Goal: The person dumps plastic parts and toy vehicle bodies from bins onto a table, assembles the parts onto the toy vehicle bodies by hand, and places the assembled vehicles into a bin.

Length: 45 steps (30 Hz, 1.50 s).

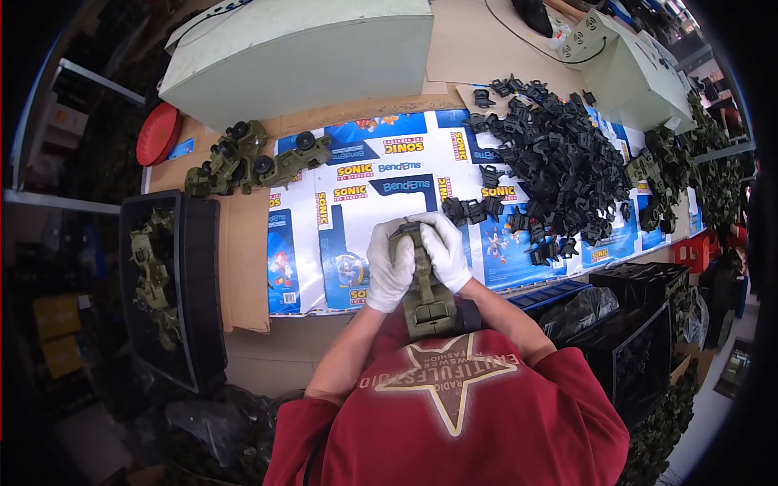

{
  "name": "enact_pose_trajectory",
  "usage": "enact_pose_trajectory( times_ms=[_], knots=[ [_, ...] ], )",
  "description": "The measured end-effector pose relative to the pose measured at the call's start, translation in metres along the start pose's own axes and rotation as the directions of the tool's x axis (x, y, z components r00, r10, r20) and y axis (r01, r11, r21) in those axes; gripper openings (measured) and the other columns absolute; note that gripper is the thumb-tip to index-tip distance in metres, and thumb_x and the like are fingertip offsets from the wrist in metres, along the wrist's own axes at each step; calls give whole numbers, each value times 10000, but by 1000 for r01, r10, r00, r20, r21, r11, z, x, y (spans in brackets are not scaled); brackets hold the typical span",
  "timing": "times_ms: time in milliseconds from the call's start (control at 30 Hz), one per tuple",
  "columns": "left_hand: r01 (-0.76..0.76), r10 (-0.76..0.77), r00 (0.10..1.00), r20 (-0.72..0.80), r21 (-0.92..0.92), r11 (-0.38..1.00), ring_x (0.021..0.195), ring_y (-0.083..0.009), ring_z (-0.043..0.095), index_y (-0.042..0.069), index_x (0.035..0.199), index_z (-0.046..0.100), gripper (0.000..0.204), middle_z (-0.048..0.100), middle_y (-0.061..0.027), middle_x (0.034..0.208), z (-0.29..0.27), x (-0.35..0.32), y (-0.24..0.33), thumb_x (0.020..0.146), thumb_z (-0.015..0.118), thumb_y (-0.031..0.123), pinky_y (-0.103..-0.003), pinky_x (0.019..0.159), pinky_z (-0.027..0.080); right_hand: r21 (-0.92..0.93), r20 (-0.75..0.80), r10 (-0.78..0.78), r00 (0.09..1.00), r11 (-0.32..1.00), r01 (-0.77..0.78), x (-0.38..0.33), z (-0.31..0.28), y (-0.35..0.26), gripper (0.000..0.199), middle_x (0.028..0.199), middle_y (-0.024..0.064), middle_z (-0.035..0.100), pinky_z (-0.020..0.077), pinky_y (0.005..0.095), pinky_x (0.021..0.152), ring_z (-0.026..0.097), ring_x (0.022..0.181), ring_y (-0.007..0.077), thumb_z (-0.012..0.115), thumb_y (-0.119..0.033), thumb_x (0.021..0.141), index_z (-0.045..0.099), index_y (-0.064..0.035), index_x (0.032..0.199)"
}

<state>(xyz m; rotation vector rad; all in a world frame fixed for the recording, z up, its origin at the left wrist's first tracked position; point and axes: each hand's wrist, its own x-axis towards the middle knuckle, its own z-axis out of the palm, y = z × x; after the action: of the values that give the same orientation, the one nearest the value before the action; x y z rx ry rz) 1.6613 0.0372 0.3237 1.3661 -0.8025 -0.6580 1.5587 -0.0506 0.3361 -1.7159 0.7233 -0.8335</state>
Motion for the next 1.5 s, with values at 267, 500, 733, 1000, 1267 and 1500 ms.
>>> enact_pose_trajectory(
  times_ms=[267, 500, 733, 1000, 1267, 1500],
  knots=[
    [109, -46, 839, -543, 85, 990, 1017, -251, 608, -26, 1181, 598, 387, 635, -145, 1087, -57, 28, -16, 959, 601, 290, -353, 937, 461, -286, -62, 102, 993, 951, -116, 9, 2, 45, 341, 1180, 153, 631, 463, 331, 945, 592, 1087, 237, 600, -237, 963, 597, -14, 1221],
    [-52, 21, 196, -980, 11, 999, 1215, -284, 515, 3, 1385, 382, 764, 419, -191, 1416, -301, 39, 115, 905, 621, 546, -424, 1026, 448, -321, -10, 471, 882, 834, -449, -26, -82, 107, 312, 1048, 141, 702, 487, 304, 868, 638, 948, 187, 614, -240, 958, 673, 14, 1130],
    [351, 101, -295, -950, -10, 936, 1226, -379, 517, -26, 1356, 427, 807, 476, -213, 1375, -451, 5, 108, 820, 719, 502, -496, 946, 512, -427, 6, 485, 874, 792, -437, -52, -88, 110, 247, 917, 147, 718, 516, 333, 742, 663, 802, 215, 631, -192, 932, 695, 5, 1066],
    [17, 614, 777, -142, 979, 204, 904, -375, 629, 14, 991, 649, 207, 649, -191, 1006, -301, 115, 51, 792, 657, 73, -443, 832, 511, -611, 48, 322, 946, 758, -227, -43, -69, 83, 152, 927, 203, 688, 540, 412, 756, 678, 848, 359, 663, -174, 880, 707, -54, 961],
    [-244, -126, 963, 236, 969, -44, 1105, -337, 609, 45, 1489, 270, 1039, 653, -185, 1112, -177, 220, -71, 635, 798, 313, -493, 972, 413, -609, 30, 275, 961, 767, -200, -35, -73, 41, 180, 910, 169, 697, 537, 416, 772, 679, 854, 338, 651, -224, 879, 713, -67, 940],
    [568, -622, 782, 25, 381, 729, 962, -225, 670, 51, 1454, 323, 835, 657, -124, 1082, -129, 171, -59, 751, 758, 169, -364, 885, 536, -438, -432, 385, 815, 701, -563, -63, -125, 74, 179, 886, 184, 693, 533, 401, 782, 676, 849, 354, 624, -176, 898, 706, -47, 991]
  ],
)
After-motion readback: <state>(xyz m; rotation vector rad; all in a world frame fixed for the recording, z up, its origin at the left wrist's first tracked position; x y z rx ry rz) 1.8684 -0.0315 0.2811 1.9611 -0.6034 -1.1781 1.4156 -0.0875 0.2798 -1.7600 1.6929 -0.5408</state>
